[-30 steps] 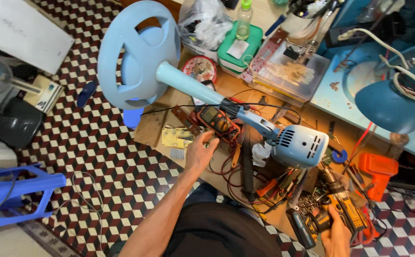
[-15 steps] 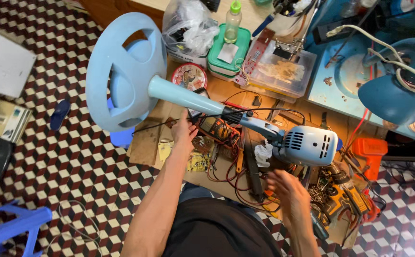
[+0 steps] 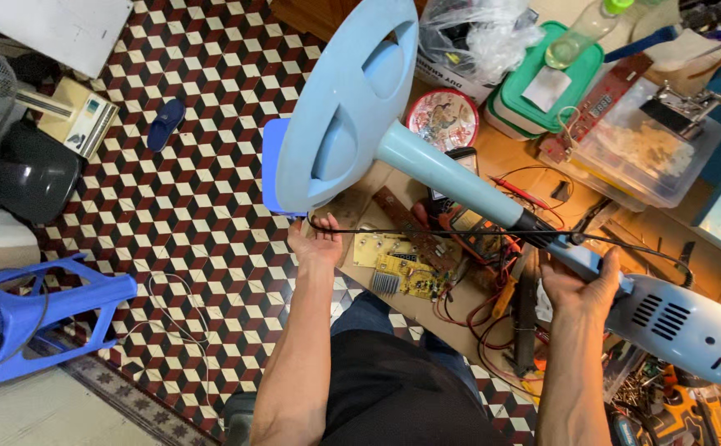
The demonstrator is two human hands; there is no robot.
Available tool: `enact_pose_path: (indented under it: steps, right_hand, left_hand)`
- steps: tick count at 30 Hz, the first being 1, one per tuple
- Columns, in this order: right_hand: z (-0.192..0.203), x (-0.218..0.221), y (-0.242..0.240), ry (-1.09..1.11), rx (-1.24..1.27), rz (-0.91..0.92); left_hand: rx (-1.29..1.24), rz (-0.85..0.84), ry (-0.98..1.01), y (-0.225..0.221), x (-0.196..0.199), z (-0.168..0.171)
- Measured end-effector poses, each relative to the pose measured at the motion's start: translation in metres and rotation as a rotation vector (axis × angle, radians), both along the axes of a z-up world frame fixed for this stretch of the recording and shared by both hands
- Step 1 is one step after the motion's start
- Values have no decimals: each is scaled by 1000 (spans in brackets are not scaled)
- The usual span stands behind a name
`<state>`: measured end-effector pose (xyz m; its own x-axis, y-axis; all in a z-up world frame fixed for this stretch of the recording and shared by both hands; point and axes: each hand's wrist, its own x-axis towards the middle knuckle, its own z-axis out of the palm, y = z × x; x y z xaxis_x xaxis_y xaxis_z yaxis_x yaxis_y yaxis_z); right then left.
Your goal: The person repairs a light blue pedestal fan by applying lubricant to the motor, using a power drill to remove and reinstall screws, and reassembling the fan with its metal cage and base. The person also uses a multimeter to test the fan's electrical connections.
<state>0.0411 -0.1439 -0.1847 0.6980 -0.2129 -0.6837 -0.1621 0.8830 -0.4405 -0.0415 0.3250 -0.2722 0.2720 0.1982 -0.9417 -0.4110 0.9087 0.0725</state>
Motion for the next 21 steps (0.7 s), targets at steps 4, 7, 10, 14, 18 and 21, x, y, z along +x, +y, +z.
enact_pose_path:
  steps: [4, 7, 10, 14, 18, 21]
  right_hand:
    - [-20, 19, -18, 3, 31, -69]
    - [-28, 21, -23, 40, 33, -117]
    - [-20, 12, -14, 65, -1, -155]
    - [7, -12, 25, 63, -25, -165]
    - [44, -47, 66, -74, 48, -134]
    - [71, -66, 101, -176, 63, -217]
  left_hand:
    - [78, -81, -114, 33, 0, -18]
    - [227, -372, -69, 53, -5, -43]
    - [257, -565, 103, 62, -23, -62]
    - [243, -514, 163, 76, -42, -67]
    - [231, -571, -96, 99, -60, -69]
    - [373, -894, 124, 109, -60, -70]
